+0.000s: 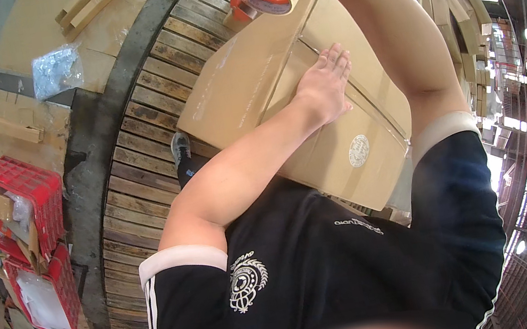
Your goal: The person repeatedly folds and seals cardboard boxes using a handheld tape dispenser. They apply tape to the seams, press the tape down, and move to the next box on a wooden pallet in a warehouse setting.
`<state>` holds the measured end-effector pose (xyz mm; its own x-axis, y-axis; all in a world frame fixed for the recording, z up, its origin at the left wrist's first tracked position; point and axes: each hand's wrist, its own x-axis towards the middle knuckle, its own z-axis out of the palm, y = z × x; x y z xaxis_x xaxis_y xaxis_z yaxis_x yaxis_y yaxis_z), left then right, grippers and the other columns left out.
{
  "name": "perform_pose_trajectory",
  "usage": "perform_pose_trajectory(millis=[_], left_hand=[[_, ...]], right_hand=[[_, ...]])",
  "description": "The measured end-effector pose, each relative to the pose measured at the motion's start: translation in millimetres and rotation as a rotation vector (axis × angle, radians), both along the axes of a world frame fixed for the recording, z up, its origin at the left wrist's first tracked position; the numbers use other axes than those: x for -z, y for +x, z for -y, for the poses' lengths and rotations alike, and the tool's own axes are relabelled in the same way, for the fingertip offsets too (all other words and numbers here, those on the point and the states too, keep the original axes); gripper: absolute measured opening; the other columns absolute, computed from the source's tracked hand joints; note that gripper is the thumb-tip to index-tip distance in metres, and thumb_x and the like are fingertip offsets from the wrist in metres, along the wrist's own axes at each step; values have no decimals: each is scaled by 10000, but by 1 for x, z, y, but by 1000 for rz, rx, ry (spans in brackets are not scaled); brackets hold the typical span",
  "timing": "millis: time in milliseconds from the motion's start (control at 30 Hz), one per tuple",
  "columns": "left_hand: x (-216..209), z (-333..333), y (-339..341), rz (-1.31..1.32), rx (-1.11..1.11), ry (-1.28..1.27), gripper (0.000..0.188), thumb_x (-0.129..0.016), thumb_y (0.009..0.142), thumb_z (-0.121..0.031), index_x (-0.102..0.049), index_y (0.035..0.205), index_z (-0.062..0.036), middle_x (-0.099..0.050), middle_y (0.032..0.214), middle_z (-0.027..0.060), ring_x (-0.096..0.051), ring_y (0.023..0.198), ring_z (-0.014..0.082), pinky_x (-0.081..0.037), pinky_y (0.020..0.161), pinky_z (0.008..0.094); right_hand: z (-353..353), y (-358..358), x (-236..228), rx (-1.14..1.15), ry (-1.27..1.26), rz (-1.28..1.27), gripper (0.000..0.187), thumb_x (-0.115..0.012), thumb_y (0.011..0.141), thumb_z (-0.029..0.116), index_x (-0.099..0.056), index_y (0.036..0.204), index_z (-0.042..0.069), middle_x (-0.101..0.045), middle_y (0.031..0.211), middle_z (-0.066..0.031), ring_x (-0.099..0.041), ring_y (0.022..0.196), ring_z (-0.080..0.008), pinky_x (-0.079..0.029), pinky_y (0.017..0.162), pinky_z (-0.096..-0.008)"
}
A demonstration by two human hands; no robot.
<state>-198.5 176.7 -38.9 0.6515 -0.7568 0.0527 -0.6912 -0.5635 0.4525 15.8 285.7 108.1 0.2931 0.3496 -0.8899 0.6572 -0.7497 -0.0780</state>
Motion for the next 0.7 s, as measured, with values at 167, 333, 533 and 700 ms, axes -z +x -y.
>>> perform_pose_trajectory(millis=[167,333,533,700], left_hand=[[-2,1,-1,-17,3,-10,958,-537,1061,-625,-263,1716,19,-233,1812,170,-115,1694,363,-110,1382,454],[4,-1,-5,20,-5,-56,952,-552,1053,-622,-293,1707,21,-249,1805,176,-130,1692,366,-130,1377,470],[4,-8,-6,24,16,-51,951,-532,1067,-623,-260,1716,17,-195,1821,175,-101,1699,351,-125,1382,474],[-6,-10,-5,-29,25,15,971,-499,1076,-646,-190,1737,-5,-151,1836,145,-90,1704,323,-118,1386,475]], right_hand=[[0,-28,69,-96,-371,-46,380,-778,709,91,-867,1079,95,-809,1163,-135,-739,1098,-259,-567,909,-439],[5,-23,101,-34,-487,50,376,-790,697,126,-861,1064,84,-799,1105,-140,-733,1025,-320,-557,864,-527],[50,-36,-42,-88,-172,141,303,-802,790,297,-862,979,69,-802,894,-188,-764,812,-328,-594,761,-442],[130,-107,-173,81,27,287,291,-811,820,242,-849,1038,52,-792,924,-175,-744,809,-303,-575,742,-414]])
